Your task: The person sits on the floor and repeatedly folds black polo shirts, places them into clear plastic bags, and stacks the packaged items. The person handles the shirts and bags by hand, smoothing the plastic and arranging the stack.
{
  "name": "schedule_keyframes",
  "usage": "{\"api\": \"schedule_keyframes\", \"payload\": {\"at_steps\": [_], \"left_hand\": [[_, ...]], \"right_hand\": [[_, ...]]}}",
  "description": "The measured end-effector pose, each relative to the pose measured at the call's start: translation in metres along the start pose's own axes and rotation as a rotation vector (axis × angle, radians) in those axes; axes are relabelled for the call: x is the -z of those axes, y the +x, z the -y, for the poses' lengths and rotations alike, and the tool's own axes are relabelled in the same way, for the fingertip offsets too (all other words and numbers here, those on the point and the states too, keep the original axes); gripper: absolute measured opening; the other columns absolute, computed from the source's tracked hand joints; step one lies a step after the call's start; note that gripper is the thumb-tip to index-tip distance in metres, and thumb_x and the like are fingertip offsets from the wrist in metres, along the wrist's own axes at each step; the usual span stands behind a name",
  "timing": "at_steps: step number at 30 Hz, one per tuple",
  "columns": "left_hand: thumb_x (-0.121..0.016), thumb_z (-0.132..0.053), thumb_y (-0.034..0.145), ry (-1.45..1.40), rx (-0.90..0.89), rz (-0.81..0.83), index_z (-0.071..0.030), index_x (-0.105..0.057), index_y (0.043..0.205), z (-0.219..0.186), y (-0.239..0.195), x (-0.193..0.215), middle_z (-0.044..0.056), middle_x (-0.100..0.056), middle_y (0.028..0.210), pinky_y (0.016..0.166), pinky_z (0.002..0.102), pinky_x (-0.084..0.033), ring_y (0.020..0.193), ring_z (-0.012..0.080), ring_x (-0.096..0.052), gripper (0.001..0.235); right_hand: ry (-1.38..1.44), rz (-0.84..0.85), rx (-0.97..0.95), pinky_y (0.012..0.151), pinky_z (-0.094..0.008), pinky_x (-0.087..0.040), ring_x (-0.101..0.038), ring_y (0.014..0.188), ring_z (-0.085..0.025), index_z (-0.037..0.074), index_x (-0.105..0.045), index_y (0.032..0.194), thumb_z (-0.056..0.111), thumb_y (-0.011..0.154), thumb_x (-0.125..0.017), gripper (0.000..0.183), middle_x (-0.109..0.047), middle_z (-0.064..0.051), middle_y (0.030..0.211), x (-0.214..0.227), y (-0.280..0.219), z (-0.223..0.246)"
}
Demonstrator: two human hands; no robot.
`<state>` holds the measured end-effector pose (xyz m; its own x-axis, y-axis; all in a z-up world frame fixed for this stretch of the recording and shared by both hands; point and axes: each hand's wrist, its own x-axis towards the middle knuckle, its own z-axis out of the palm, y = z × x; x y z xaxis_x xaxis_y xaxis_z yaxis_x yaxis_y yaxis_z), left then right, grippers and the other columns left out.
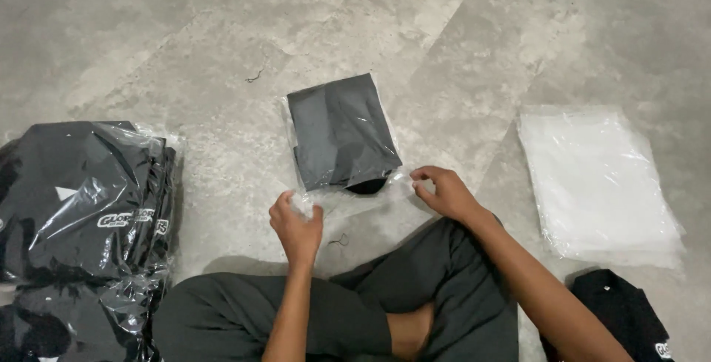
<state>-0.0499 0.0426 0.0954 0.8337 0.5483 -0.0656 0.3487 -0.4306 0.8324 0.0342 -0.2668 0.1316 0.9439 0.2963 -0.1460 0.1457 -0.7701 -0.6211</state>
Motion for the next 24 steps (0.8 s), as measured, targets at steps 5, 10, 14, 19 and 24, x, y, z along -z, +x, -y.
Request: {"api": "schedule_keyframes", "payload": {"at_steps": [5, 10, 14, 19, 24], "left_hand": [[-0.079, -0.017, 0.087, 0.517, -0.389, 0.195, -0.012, -0.056, 0.138, 0.009, 0.024, -0.017, 0.014, -0.051, 0.134, 0.107, 0.058, -0.045, 0.133, 0.0386, -0.047, 0.056], [-0.070, -0.022, 0.096, 0.788, -0.795, 0.326, -0.017, -0.062, 0.128, 0.066, 0.068, -0.048, 0.004, -0.058, 0.123, 0.104, 0.045, -0.046, 0.121, 0.0225, -0.054, 0.034], [-0.069, -0.005, 0.094, 0.796, -1.107, 0.452, -0.014, -0.065, 0.114, 0.087, 0.080, -0.043, 0.003, -0.060, 0.107, 0.086, 0.035, -0.047, 0.102, 0.0202, -0.059, 0.023], [-0.068, -0.005, 0.090, 0.760, -1.294, 0.443, -0.014, -0.064, 0.099, 0.099, 0.079, -0.034, 0.002, -0.061, 0.098, 0.081, 0.032, -0.055, 0.096, 0.0208, -0.065, 0.013], [-0.066, -0.002, 0.096, 0.840, -1.220, 0.608, -0.014, -0.066, 0.108, 0.100, 0.073, -0.038, 0.003, -0.063, 0.108, 0.080, 0.031, -0.058, 0.101, 0.0205, -0.067, 0.017]], "right_hand": [[-0.344, -0.089, 0.173, 0.100, -0.044, -0.052, -0.061, 0.119, -0.027, 0.023, -0.062, 0.123, 0.036, 0.082, -0.084, 0.048, -0.060, 0.000, 0.114, -0.041, 0.034, -0.034], [-0.615, -0.092, 0.438, 0.100, -0.046, -0.046, -0.055, 0.124, -0.025, 0.023, -0.060, 0.120, 0.025, 0.087, -0.079, 0.038, -0.057, 0.000, 0.115, -0.056, 0.061, -0.048], [-0.572, -0.145, 0.795, 0.088, -0.038, -0.044, -0.062, 0.092, -0.020, 0.018, -0.066, 0.095, 0.019, 0.098, -0.067, 0.003, -0.060, 0.001, 0.086, -0.052, 0.075, -0.071], [-0.529, -0.078, 0.938, 0.080, -0.036, -0.046, -0.062, 0.085, -0.022, 0.014, -0.069, 0.092, 0.011, 0.097, -0.068, 0.006, -0.060, -0.002, 0.085, -0.052, 0.070, -0.063], [-0.556, 0.076, 0.944, 0.076, -0.037, -0.049, -0.062, 0.081, -0.026, 0.008, -0.071, 0.098, 0.006, 0.098, -0.066, 0.006, -0.061, -0.007, 0.086, -0.057, 0.066, -0.057]]}}
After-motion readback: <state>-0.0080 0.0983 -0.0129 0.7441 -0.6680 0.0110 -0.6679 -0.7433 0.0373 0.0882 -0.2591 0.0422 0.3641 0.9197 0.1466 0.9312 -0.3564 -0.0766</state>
